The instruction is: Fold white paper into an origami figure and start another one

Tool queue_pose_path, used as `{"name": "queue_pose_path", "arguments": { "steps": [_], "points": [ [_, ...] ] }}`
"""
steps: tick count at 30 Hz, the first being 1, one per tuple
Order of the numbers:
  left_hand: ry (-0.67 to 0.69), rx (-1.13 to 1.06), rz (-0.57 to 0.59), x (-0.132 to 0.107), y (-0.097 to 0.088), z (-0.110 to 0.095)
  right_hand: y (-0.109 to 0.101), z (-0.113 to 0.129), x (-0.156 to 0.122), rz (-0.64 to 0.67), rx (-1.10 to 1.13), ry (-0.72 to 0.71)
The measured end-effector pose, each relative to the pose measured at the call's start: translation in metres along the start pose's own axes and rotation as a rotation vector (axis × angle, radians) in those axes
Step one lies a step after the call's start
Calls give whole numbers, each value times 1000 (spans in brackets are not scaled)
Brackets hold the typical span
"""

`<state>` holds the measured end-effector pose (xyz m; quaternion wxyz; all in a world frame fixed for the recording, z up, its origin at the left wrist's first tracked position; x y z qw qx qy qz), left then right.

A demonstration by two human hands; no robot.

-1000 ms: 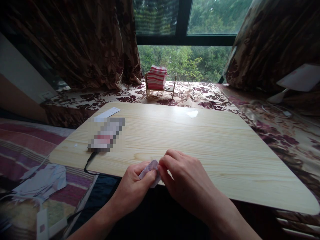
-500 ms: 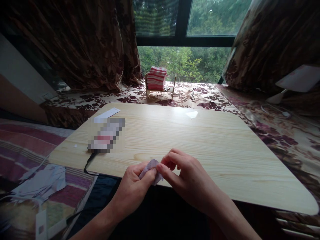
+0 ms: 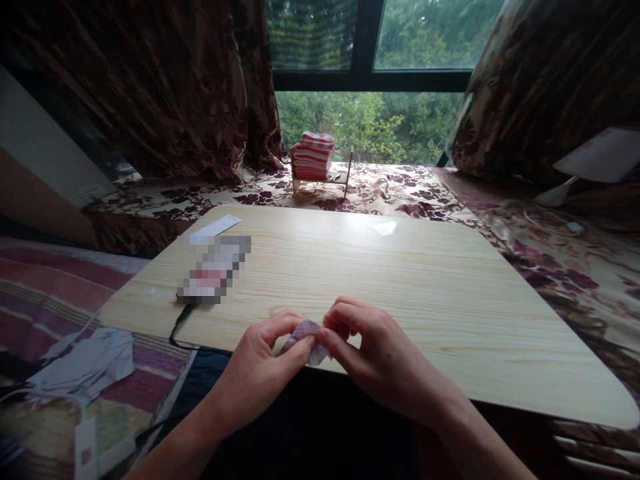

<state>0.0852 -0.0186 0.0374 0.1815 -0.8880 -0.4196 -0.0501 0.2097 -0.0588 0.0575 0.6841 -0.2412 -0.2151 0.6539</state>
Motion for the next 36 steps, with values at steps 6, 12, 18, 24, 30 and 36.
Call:
{"name": "queue_pose_path", "arguments": {
  "steps": [6,12,18,24,30,36],
  "points": [
    [-5,-56,7,4,0,-3,-1,10,-3,24,71,-34],
    [-71,-170,-125,1,6,9,1,-7,1,-55,118,60],
    [-211,-421,-343,-1,5,25,-2,-20,-4,-244,139,94],
    [-208,-448,-229,1,9,17,2,-10,-9,-237,121,69],
    [-139,-369,-140,16,3,14,-5,-8,1,-236,160,18],
    [-4,-237,-140,53,-7,11,-24,-11,38,-248,262,-29]
  ]
}}
Point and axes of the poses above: each hand's wrist, its own x-axis towards the middle knuckle, its own y-axis out of the palm, z = x × y, the point moved 6 cm from there along x, towards the middle knuckle, and after that the axes turned 11 degrees about y, right-handed, at the moved point
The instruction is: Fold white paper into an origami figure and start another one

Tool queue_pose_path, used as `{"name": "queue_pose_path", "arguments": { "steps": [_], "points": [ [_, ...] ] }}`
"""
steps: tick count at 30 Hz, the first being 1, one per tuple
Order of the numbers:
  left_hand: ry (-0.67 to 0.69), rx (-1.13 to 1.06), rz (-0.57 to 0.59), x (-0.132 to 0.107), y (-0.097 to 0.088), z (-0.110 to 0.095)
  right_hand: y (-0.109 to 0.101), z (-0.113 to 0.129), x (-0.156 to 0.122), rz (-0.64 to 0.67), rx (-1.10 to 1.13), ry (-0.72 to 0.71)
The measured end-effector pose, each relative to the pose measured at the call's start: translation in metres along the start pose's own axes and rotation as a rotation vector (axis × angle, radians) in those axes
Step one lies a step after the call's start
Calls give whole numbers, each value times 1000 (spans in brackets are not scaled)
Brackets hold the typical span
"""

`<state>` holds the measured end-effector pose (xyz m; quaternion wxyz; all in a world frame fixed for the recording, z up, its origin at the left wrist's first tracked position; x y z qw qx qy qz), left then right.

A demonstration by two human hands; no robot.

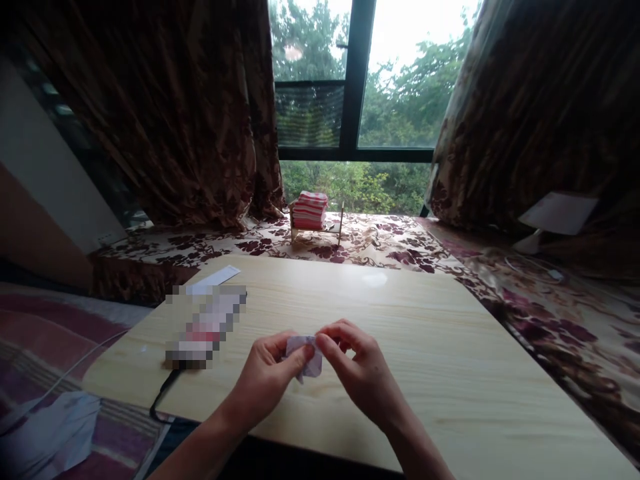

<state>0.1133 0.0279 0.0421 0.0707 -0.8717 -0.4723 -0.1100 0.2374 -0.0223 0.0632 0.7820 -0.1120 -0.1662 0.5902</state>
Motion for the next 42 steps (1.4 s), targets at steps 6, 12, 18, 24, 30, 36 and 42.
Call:
{"name": "queue_pose_path", "arguments": {
  "steps": [6,12,18,24,30,36,42],
  "points": [
    [125,164,61,25,0,-21,-2,20,26,41,-53,-120],
    [48,54,-26,65,-7,-3,-5,4,68,0,-2,-77],
    [-151,-299,-167,91,-8,37,-1,-32,94,60,73,8],
    [-223,-303,41,88,-1,44,-2,-55,85,-34,180,161],
    [-256,-209,101,87,-2,46,-3,-57,82,-57,186,204],
    [-268,-200,48,85,-2,46,3,-58,82,7,202,217],
    [-264,4,80,86,-5,41,1,-56,82,-1,128,189]
  ]
}}
Point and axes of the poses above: each hand's wrist, its own x-axis towards the middle knuckle, its own y-axis out of the palm, z = x × y, the point moved 6 cm from there along x, towards the middle knuckle, and after that the axes turned 11 degrees about y, right-handed, at the moved point
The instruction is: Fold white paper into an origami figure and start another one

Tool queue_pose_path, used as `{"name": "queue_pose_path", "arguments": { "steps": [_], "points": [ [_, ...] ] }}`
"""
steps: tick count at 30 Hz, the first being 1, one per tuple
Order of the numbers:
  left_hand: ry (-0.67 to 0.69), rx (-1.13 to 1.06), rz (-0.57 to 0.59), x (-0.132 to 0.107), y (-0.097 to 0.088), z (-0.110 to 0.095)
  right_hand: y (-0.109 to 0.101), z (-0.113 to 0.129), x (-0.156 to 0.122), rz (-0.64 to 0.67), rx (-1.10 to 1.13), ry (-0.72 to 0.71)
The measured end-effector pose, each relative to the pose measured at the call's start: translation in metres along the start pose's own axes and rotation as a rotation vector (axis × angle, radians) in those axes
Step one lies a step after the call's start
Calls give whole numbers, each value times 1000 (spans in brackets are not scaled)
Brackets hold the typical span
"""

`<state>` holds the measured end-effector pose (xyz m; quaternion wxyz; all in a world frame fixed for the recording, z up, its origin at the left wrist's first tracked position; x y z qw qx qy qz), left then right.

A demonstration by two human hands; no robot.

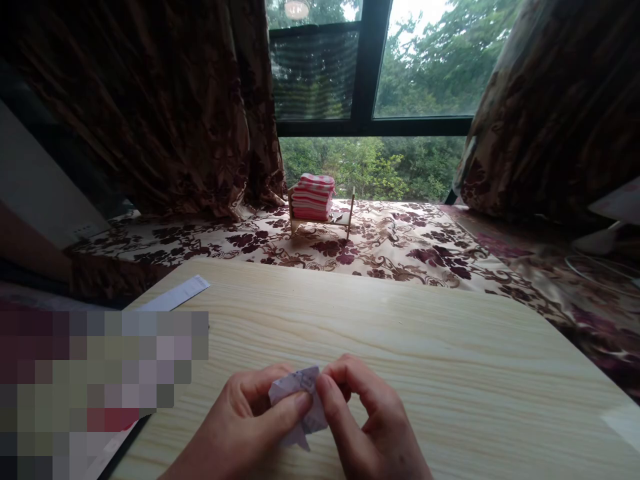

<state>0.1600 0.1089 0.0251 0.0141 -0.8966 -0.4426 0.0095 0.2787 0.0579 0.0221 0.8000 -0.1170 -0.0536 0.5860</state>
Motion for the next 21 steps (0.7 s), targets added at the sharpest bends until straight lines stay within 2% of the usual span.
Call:
{"name": "queue_pose_path", "arguments": {
  "steps": [3,8,14,17,21],
  "points": [
    [-19,75,-29,0,-4,0,-1,1,-2,-19,-26,-4],
    [46,81,-92,2,-12,-2,-1,5,-4,-34,-38,-28],
    [65,127,-99,-1,-11,0,3,10,-5,-22,-59,-60],
    [29,93,-87,-3,-8,4,5,9,-7,-18,-88,-62],
    [-4,-50,-111,-2,-6,5,2,4,-3,29,-63,25]
  ]
}}
Point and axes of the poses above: each hand's wrist, its own x-axis towards the middle knuckle, its own y-axis out of the palm, z = x × y, the point moved 6 cm from there along x, towards the middle knuckle, and after that the axes turned 11 degrees about y, right-handed, at the moved point
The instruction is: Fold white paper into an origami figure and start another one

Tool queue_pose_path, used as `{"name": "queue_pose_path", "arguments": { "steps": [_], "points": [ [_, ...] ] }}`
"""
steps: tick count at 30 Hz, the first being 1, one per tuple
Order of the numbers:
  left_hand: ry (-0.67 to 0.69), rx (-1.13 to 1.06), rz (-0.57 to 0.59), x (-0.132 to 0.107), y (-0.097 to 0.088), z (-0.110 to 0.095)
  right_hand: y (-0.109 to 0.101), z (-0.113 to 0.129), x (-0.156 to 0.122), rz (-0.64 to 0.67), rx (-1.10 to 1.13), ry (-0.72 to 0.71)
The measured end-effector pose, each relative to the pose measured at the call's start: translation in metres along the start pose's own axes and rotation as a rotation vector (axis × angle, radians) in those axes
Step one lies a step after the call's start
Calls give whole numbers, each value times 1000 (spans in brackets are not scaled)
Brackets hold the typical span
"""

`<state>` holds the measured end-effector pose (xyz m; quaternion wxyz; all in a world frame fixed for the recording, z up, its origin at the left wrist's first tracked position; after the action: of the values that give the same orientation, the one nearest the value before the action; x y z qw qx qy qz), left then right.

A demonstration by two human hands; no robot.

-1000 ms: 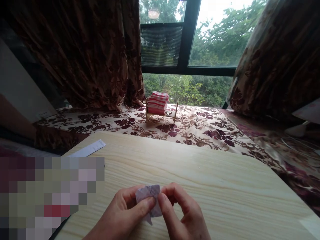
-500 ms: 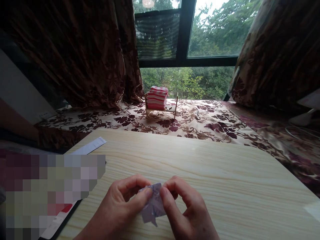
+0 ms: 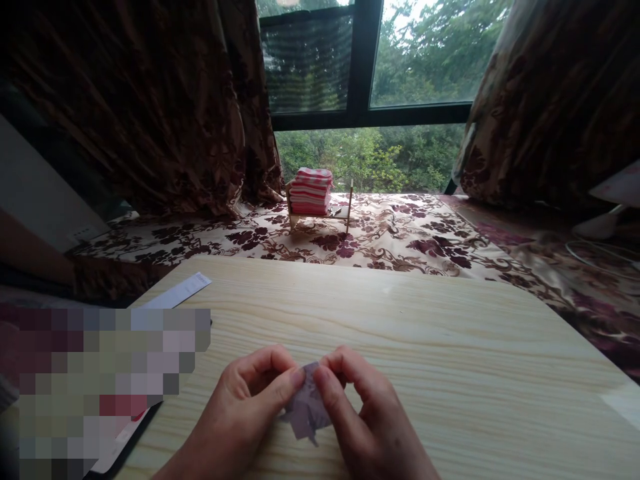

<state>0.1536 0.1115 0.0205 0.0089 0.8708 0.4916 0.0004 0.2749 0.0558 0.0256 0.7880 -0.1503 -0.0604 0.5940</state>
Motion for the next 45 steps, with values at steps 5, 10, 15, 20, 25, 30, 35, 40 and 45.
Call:
{"name": "queue_pose_path", "arguments": {
  "steps": [5,10,15,20,25,30,35,40,45],
  "points": [
    [25,-148,-166,2,-11,0,2,4,2,143,-33,7],
    [2,-241,-146,3,-10,6,4,-1,1,144,-74,-8],
    [-3,-134,14,2,0,-2,-1,-3,4,117,13,-16],
    [0,-4,19,0,0,-8,-2,2,4,63,56,2],
    [46,-44,69,-3,7,-9,4,-2,0,97,36,-13],
    [78,-7,86,-7,10,-9,3,-8,-4,62,7,-1],
    [74,-24,67,-4,4,-11,-1,-1,1,100,81,-16],
    [88,-107,-29,0,-9,-11,-3,3,4,125,75,15],
    [127,-48,-218,2,-24,-7,-11,3,4,-19,134,27]
  ]
}}
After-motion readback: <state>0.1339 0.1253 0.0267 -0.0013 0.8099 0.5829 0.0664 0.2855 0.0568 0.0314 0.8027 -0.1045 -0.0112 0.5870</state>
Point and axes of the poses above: each hand's wrist, its own x-axis towards the middle knuckle, its own y-axis out of the palm, z = x × y, the point moved 6 cm from there along x, towards the middle knuckle, and after that the axes turned 11 degrees about y, right-handed, at the moved point
